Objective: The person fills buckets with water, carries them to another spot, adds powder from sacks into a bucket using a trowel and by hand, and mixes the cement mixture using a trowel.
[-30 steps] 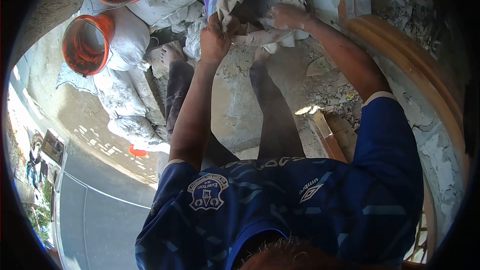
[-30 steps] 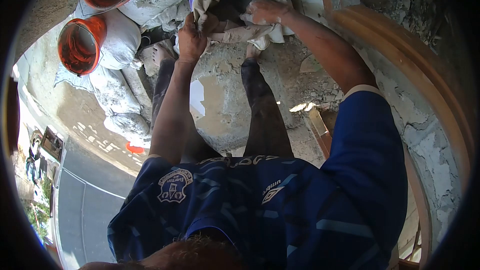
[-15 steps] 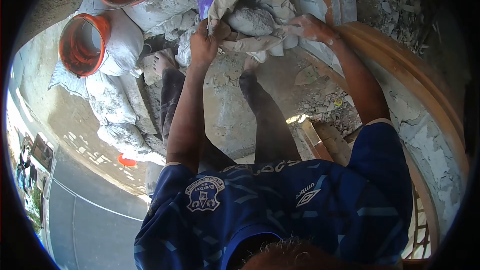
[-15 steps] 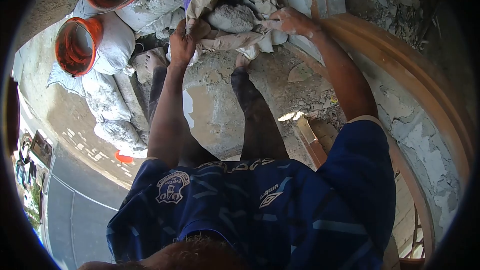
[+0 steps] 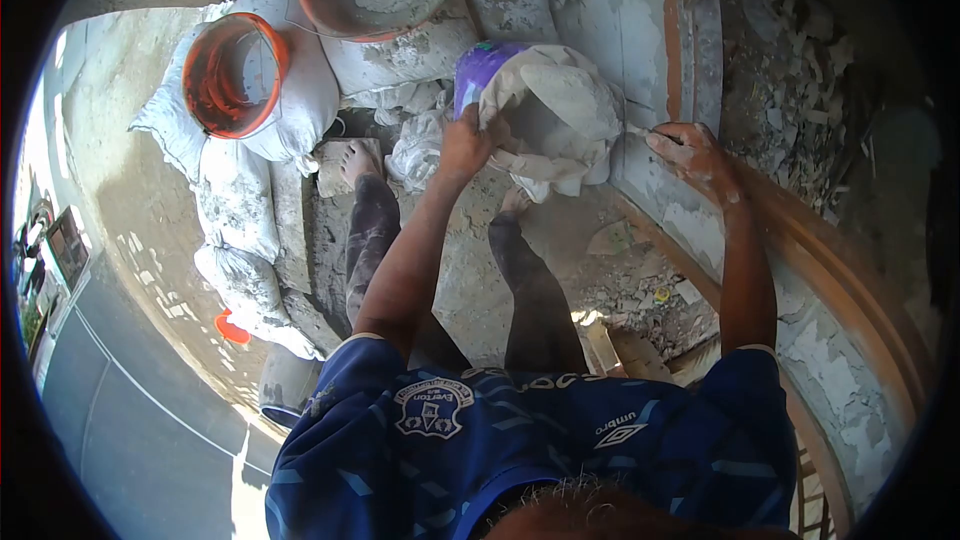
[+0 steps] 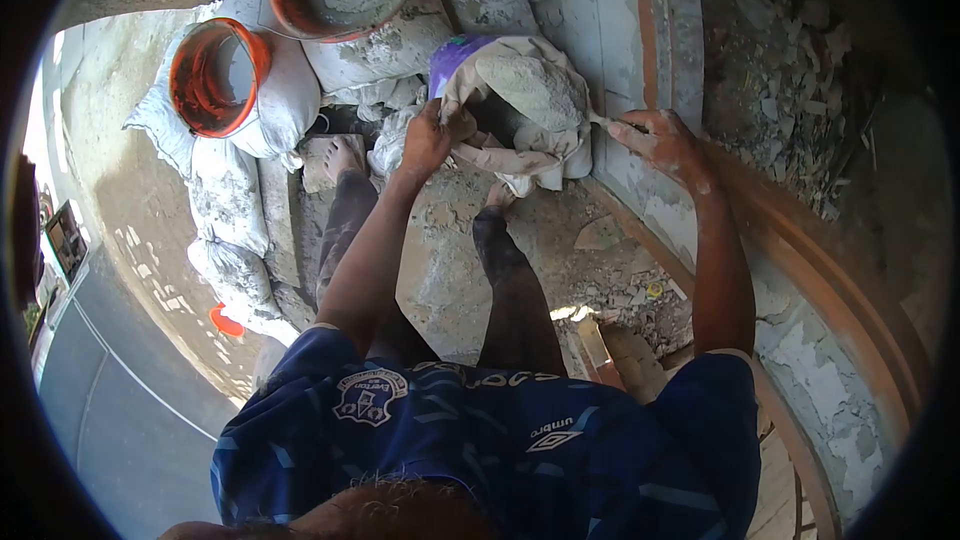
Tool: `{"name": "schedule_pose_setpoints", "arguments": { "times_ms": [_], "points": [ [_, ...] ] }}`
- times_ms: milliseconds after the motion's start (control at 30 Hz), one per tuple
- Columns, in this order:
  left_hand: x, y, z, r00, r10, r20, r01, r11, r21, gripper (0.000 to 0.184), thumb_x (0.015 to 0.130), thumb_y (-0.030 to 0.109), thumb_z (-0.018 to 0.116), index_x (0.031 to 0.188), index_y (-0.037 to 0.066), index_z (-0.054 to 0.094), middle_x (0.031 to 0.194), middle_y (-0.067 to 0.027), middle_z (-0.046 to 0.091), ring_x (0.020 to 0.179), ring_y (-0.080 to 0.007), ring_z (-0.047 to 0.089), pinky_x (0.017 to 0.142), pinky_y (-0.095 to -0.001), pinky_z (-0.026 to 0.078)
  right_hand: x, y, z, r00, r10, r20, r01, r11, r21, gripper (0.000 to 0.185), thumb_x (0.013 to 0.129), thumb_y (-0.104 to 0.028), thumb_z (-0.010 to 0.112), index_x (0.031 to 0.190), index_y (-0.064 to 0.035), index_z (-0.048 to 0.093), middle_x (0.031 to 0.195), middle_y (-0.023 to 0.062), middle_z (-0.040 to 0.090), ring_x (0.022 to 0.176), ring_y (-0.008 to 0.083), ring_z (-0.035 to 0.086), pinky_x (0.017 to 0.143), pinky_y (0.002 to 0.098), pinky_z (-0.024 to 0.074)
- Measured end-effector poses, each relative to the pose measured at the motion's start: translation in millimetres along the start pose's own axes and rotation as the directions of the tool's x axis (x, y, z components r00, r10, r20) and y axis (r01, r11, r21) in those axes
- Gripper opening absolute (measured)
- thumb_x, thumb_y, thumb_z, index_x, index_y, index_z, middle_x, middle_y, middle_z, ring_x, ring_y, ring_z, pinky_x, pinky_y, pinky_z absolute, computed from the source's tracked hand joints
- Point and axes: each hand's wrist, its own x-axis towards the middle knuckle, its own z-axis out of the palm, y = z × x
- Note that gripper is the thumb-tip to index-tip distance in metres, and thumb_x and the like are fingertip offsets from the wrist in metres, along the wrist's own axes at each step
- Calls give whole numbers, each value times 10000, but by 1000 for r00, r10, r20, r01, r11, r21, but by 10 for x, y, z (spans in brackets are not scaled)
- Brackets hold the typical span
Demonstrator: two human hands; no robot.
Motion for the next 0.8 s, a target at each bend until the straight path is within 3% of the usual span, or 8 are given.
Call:
{"name": "schedule_pose_setpoints", "arguments": {
  "times_ms": [233,300,367,500,567,633,700,800],
  "points": [
    [53,96,-48,996,-78,47,78,997,5,406,857,310,647,1030,-31,512,836,-335,631,807,-526,622,717,-572,495,597,-1586,-5,975,-215,-56,221,966,136,499,935,-454,621,1080,17,697,629,-7,510,574,72,465,520,280,380],
    [60,134,-96,994,-96,60,94,995,32,457,873,372,642,1034,-37,515,854,-341,636,821,-526,626,727,-566,501,1067,-1865,124,937,-326,-129,328,945,-2,429,929,-413,622,1082,-21,702,644,53,575,578,142,536,551,326,425],
    [63,138,-120,980,-162,119,162,987,13,454,881,378,627,1039,-36,525,874,-347,639,845,-524,630,748,-564,503,1369,-2224,319,750,-581,-316,500,811,-305,356,898,-369,643,1034,-46,705,686,137,646,661,255,646,632,393,489],
    [66,175,-160,968,-218,125,217,976,16,403,903,361,601,1098,9,574,876,-325,640,871,-512,629,756,-559,497,1759,-2692,686,732,-576,-364,342,773,-534,377,896,-364,621,1145,-87,686,901,175,695,853,383,677,752,460,518],
    [66,171,-176,972,-205,113,206,979,6,411,917,383,579,1088,10,570,880,-336,631,880,-517,621,754,-563,491,2003,-2711,905,498,-741,-451,349,647,-678,222,831,-262,648,956,-86,701,870,185,685,852,364,686,750,459,534],
    [58,168,-182,980,-174,93,179,982,-51,411,918,388,584,1076,9,573,879,-338,630,885,-517,619,754,-567,485,2047,-2728,984,504,-763,-406,333,605,-723,224,794,-213,652,991,-116,697,924,178,668,843,374,678,768,470,528],
    [81,174,-183,973,-200,114,204,978,-30,413,919,387,586,1082,7,576,880,-333,634,888,-514,621,761,-563,487,2067,-2713,1034,312,-824,-473,259,553,-792,247,775,-188,659,1011,-121,690,911,157,654,829,361,674,789,482,512],
    [90,205,-178,963,-230,143,231,973,10,441,917,405,598,1100,5,584,893,-324,643,896,-508,626,774,-549,494,2126,-2605,1042,336,-825,-455,300,552,-778,234,786,-185,660,1011,-128,684,894,145,633,821,362,667,814,500,492]
  ]
}}
